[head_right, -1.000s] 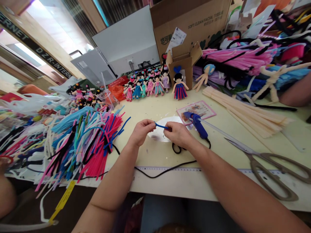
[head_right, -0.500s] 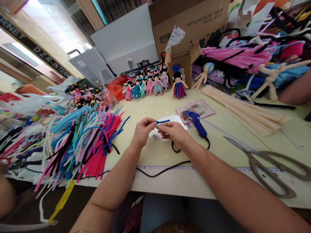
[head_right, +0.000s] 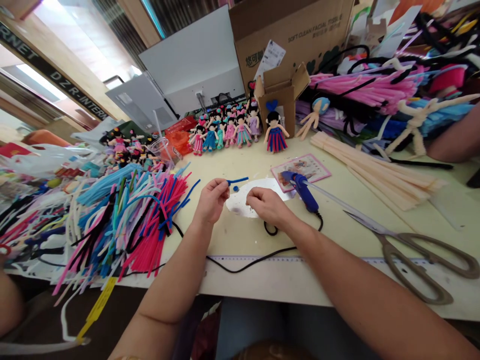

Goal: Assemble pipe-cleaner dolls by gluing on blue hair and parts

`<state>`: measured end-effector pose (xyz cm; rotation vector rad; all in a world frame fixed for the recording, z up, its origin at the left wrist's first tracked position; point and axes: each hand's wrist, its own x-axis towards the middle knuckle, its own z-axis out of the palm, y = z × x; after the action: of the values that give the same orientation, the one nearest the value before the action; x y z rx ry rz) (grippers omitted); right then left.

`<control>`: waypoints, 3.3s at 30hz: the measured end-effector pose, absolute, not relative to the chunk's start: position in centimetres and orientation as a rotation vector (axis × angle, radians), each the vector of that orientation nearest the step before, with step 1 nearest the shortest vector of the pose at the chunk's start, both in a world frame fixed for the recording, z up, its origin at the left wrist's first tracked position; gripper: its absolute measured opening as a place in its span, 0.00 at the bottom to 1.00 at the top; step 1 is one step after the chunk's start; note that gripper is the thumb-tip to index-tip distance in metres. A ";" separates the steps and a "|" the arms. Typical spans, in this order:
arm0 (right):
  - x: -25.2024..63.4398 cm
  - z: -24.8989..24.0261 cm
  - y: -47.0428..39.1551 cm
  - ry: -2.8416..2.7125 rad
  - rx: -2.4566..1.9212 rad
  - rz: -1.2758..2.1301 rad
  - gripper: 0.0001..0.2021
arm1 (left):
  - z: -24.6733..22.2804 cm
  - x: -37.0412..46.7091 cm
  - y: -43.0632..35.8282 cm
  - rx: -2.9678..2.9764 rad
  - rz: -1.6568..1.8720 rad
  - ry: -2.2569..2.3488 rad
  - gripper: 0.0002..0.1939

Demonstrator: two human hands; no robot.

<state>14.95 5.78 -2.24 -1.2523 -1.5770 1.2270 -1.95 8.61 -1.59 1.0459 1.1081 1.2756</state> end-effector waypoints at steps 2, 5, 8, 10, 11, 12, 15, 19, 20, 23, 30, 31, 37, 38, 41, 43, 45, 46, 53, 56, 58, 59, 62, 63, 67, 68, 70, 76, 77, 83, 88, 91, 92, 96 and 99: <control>15.0 -2.4 5.7 -1.770 -1.308 1.052 0.13 | -1.4 -2.6 8.9 0.972 1.269 1.095 0.11; 15.0 -2.8 5.6 -1.989 -1.361 0.894 0.17 | -1.3 -3.0 9.2 0.990 1.273 1.116 0.11; 15.2 -3.0 5.6 -2.066 -1.262 0.859 0.07 | -1.5 -3.0 9.2 1.067 1.286 1.152 0.11; 15.4 -3.0 5.6 -2.066 -1.257 0.841 0.10 | -1.6 -2.9 9.2 1.109 1.293 1.176 0.10; 15.4 -2.9 5.6 -2.065 -1.295 0.822 0.09 | -1.6 -2.9 9.2 1.126 1.294 1.188 0.10; 15.5 -2.8 5.6 -2.064 -1.340 0.794 0.08 | -1.6 -2.8 9.2 1.147 1.294 1.199 0.09; 15.6 -2.3 5.4 -2.039 -1.412 0.687 0.14 | -1.6 -2.7 9.0 1.235 1.264 1.227 0.07; 15.7 -1.8 5.1 -1.957 -1.252 0.478 0.09 | -1.5 -2.5 8.4 1.396 1.129 1.260 0.08; 15.7 -1.8 5.1 -1.943 -1.206 0.400 0.09 | -1.5 -2.3 8.2 1.434 1.090 1.257 0.08; 15.8 -2.1 5.3 -1.966 -1.131 0.236 0.10 | -1.4 -1.9 7.9 1.509 0.994 1.208 0.09; 15.7 -2.2 5.4 -1.925 -1.211 0.421 0.06 | -1.5 -1.4 7.7 1.386 0.966 1.100 0.09; 15.7 -2.1 5.4 -1.891 -1.225 0.481 0.05 | -1.5 -1.3 7.7 1.358 0.975 1.084 0.09; 15.3 -1.8 5.4 -1.667 -1.238 0.811 0.08 | -1.8 -1.0 7.8 1.211 1.030 0.995 0.09; 15.3 -1.7 5.4 -1.636 -1.236 0.855 0.08 | -1.9 -0.9 7.7 1.196 1.030 0.986 0.09; 15.2 -1.6 5.5 -1.567 -1.219 0.964 0.08 | -1.9 -0.9 7.7 1.158 1.017 0.974 0.10; 15.4 -1.7 5.6 -1.562 -1.222 0.985 0.07 | -1.8 -0.9 7.6 1.172 0.991 0.974 0.10; 15.6 -1.8 5.8 -1.604 -1.240 0.952 0.06 | -1.6 -1.1 7.6 1.240 0.945 0.982 0.10; 15.7 -1.8 5.8 -1.639 -1.249 0.913 0.06 | -1.5 -1.2 7.6 1.294 0.919 0.994 0.11; 16.1 -2.3 5.9 -2.095 -1.162 0.392 0.05 | -0.9 -1.8 7.2 1.849 0.791 1.160 0.06; 16.1 -2.5 5.8 -2.201 -1.123 0.222 0.07 | -0.8 -2.1 7.2 2.025 0.737 1.170 0.06; 16.2 -2.6 5.9 -2.247 -1.107 0.173 0.08 | -0.9 -2.2 7.2 2.110 0.703 1.191 0.06; 16.3 -2.6 5.9 -2.261 -1.099 0.168 0.08 | -1.0 -2.2 7.3 2.145 0.694 1.207 0.06; 16.6 -2.7 6.1 -2.243 -1.104 0.194 0.08 | -1.4 -2.1 7.4 2.162 0.730 1.254 0.07; 16.7 -2.6 6.1 -2.225 -1.120 0.207 0.08 | -1.5 -2.0 7.5 2.124 0.757 1.261 0.07; 16.6 -2.3 6.1 -2.118 -1.206 0.349 0.06 | -2.0 -1.5 7.8 1.799 0.875 1.241 0.06; 16.5 -2.3 6.0 -2.067 -1.225 0.417 0.05 | -2.1 -1.3 7.8 1.699 0.906 1.221 0.06; 16.2 -2.3 6.0 -1.920 -1.241 0.586 0.04 | -2.2 -0.9 7.8 1.510 0.965 1.170 0.07; 14.7 -3.4 6.1 -1.451 -1.130 1.077 0.06 | -2.5 0.4 7.6 1.156 1.131 1.078 0.09; 14.6 -3.5 6.2 -1.411 -1.126 1.100 0.07 | -2.6 0.6 7.5 1.119 1.141 1.076 0.10; 14.7 -3.0 6.1 -1.443 -1.142 0.994 0.07 | -2.8 0.9 7.2 1.055 1.124 1.106 0.12; 15.5 -2.5 6.3 -1.563 -1.188 0.964 0.06 | -2.1 -0.2 7.6 1.270 0.971 1.139 0.12; 15.9 -2.5 6.3 -1.691 -1.209 0.905 0.05 | -1.7 -0.9 7.7 1.446 0.906 1.157 0.12; 16.0 -2.5 6.3 -1.746 -1.212 0.869 0.05 | -1.5 -1.1 7.7 1.507 0.878 1.170 0.12; 16.3 -2.4 6.1 -1.983 -1.202 0.675 0.04 | -1.2 -1.5 7.4 1.710 0.758 1.219 0.09; 16.5 -2.3 6.1 -2.062 -1.189 0.572 0.05 | -1.0 -1.7 7.2 1.783 0.738 1.234 0.07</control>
<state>16.50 6.09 -2.26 -1.1888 -2.0617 0.5722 -1.67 7.23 -0.97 1.7826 1.2339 0.7384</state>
